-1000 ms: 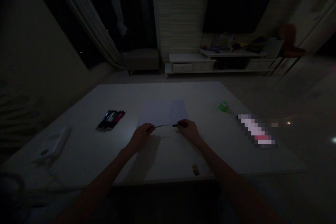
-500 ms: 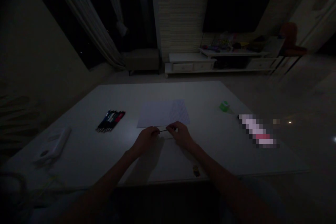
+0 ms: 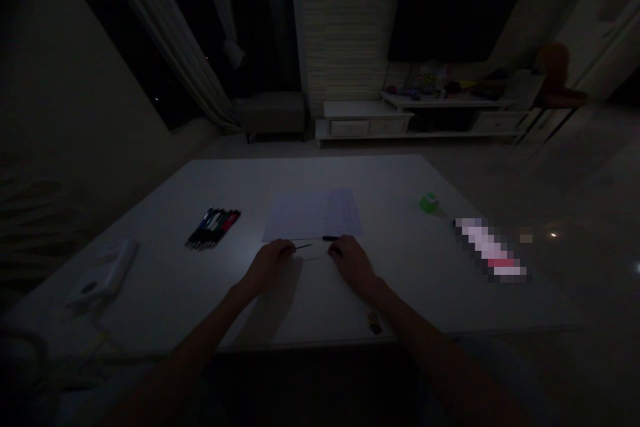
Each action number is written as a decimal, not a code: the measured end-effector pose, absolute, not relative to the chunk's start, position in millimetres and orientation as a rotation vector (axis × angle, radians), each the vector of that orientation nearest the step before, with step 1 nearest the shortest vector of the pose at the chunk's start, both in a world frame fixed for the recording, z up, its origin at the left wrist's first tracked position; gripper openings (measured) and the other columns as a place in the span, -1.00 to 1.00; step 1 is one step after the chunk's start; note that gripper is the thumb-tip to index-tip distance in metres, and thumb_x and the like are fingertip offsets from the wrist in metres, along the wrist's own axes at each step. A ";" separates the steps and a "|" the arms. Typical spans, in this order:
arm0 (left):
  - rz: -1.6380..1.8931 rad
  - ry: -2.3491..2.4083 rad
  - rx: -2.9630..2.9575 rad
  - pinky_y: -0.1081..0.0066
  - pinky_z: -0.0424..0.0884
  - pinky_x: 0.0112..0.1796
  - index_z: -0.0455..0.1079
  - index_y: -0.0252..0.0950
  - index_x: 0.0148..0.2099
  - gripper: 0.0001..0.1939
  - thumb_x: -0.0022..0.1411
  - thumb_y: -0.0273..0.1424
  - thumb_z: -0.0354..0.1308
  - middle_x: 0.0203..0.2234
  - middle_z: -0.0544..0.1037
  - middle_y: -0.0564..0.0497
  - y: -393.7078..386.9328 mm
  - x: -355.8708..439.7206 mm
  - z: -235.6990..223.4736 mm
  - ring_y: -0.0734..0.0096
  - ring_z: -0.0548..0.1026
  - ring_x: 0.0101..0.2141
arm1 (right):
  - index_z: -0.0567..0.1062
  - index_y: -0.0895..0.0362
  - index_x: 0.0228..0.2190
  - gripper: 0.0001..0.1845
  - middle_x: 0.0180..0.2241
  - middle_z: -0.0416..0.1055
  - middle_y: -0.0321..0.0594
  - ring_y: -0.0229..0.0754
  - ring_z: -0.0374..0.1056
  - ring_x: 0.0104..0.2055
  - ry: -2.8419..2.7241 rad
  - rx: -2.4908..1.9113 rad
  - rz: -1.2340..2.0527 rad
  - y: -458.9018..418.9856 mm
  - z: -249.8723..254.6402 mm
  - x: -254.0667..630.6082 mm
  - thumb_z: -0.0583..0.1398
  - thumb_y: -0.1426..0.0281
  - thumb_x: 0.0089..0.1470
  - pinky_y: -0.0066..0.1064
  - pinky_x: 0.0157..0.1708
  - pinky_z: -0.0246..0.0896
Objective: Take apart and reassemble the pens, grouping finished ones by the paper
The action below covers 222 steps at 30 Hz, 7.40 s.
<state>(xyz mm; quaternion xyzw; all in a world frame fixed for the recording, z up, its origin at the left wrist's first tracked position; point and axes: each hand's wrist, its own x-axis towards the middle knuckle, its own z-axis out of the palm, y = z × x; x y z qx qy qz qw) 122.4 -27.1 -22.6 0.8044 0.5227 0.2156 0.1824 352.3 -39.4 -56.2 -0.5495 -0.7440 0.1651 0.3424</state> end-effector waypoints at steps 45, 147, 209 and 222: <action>0.686 1.255 2.259 0.40 0.28 -0.21 0.46 -0.22 -0.18 -0.79 0.20 -0.36 0.03 -0.32 0.43 -0.03 -61.9 136.4 -38.5 0.37 0.37 -0.26 | 0.48 0.13 -0.42 -0.92 -0.37 0.39 -0.18 -0.17 0.28 -0.25 -2.082 -1.452 0.457 -58.3 -46.4 364.3 0.18 0.42 -0.04 -0.35 -0.23 0.18; 0.772 1.170 2.423 0.34 0.32 -0.22 0.37 -0.26 -0.22 -0.84 0.23 -0.44 -0.03 -0.37 0.46 -0.02 -66.1 148.7 -32.2 0.36 0.39 -0.29 | 0.48 0.10 -0.35 -0.77 -0.37 0.47 -0.20 -0.20 0.35 -0.30 -2.007 -1.289 0.539 -63.6 -23.2 338.8 0.05 0.31 0.13 -0.35 -0.26 0.18; 0.913 1.340 2.318 0.41 0.30 -0.31 0.36 -0.28 -0.31 -0.91 0.18 -0.38 0.08 -0.44 0.46 0.04 -56.5 139.8 -26.6 0.43 0.37 -0.38 | 0.48 0.12 -0.35 -0.82 -0.34 0.46 -0.19 -0.23 0.35 -0.32 -1.784 -1.242 0.768 -57.5 -26.5 341.0 0.08 0.42 0.02 -0.41 -0.36 0.22; 0.884 1.297 2.404 0.40 0.30 -0.29 0.39 -0.26 -0.26 -0.89 0.21 -0.40 0.05 -0.43 0.47 0.02 -58.3 142.9 -24.8 0.41 0.38 -0.36 | 0.50 0.11 -0.35 -0.82 -0.33 0.47 -0.18 -0.22 0.37 -0.31 -1.808 -1.217 0.760 -58.9 -23.8 338.1 0.09 0.41 0.03 -0.40 -0.34 0.25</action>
